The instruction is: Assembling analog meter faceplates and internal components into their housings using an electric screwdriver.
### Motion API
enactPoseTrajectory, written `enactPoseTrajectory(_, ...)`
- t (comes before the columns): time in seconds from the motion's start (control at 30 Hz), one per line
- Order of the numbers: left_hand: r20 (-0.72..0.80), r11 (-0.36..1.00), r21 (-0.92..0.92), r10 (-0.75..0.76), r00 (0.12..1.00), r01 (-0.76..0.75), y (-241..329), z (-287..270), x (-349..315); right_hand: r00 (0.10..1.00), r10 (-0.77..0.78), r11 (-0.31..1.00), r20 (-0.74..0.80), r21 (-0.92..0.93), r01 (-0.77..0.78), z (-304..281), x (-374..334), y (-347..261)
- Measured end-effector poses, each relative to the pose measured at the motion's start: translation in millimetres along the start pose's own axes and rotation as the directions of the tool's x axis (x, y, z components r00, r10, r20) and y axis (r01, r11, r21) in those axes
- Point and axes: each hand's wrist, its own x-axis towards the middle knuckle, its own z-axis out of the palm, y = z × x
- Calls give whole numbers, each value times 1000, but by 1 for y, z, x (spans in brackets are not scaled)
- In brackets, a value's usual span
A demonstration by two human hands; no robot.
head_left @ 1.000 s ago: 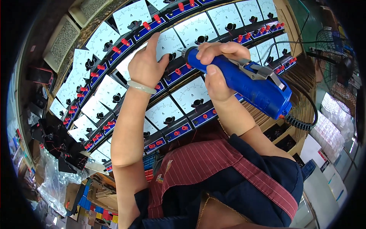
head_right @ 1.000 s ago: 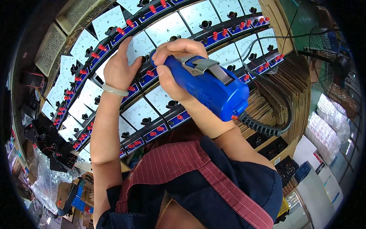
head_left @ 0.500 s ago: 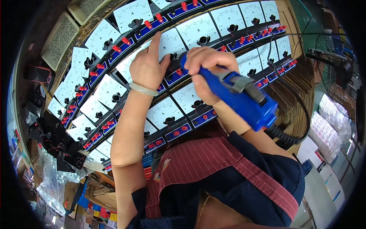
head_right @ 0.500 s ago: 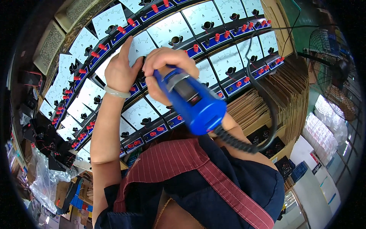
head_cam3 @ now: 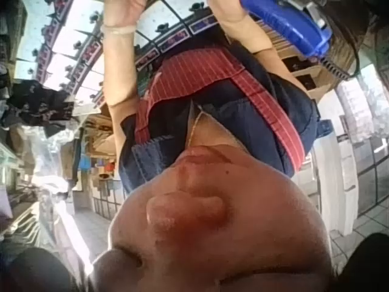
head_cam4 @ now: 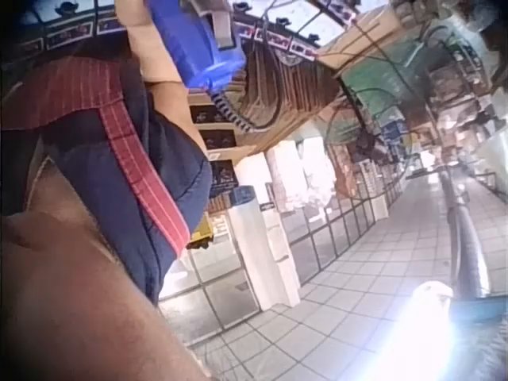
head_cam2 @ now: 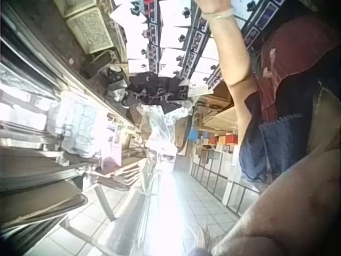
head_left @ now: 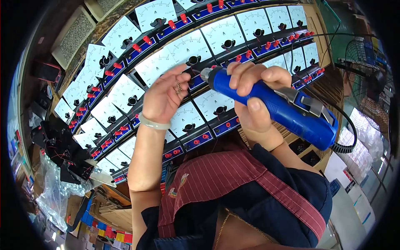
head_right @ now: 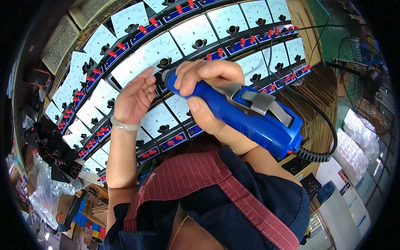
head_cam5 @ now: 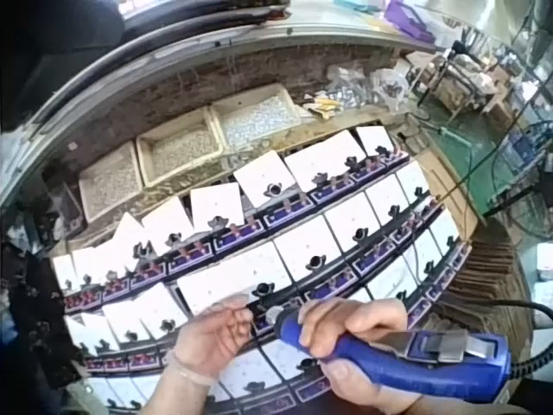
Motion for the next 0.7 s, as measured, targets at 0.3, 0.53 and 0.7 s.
enactPoseTrajectory(0.3, 24, 982, 187, 23, 999, -27, -8, 17, -21, 995, 95, 995, -17, -10, -96, 24, -5, -14)
enactPoseTrajectory(0.53, -38, 998, 61, 18, 999, -15, -21, 15, -17, 989, 127, 991, -80, 51, -123, 31, -5, -18)
enactPoseTrajectory(0.7, 22, 988, 157, -8, 1000, 5, -18, 12, -16, 987, 108, 989, -120, 114, -94, 33, -7, -10)
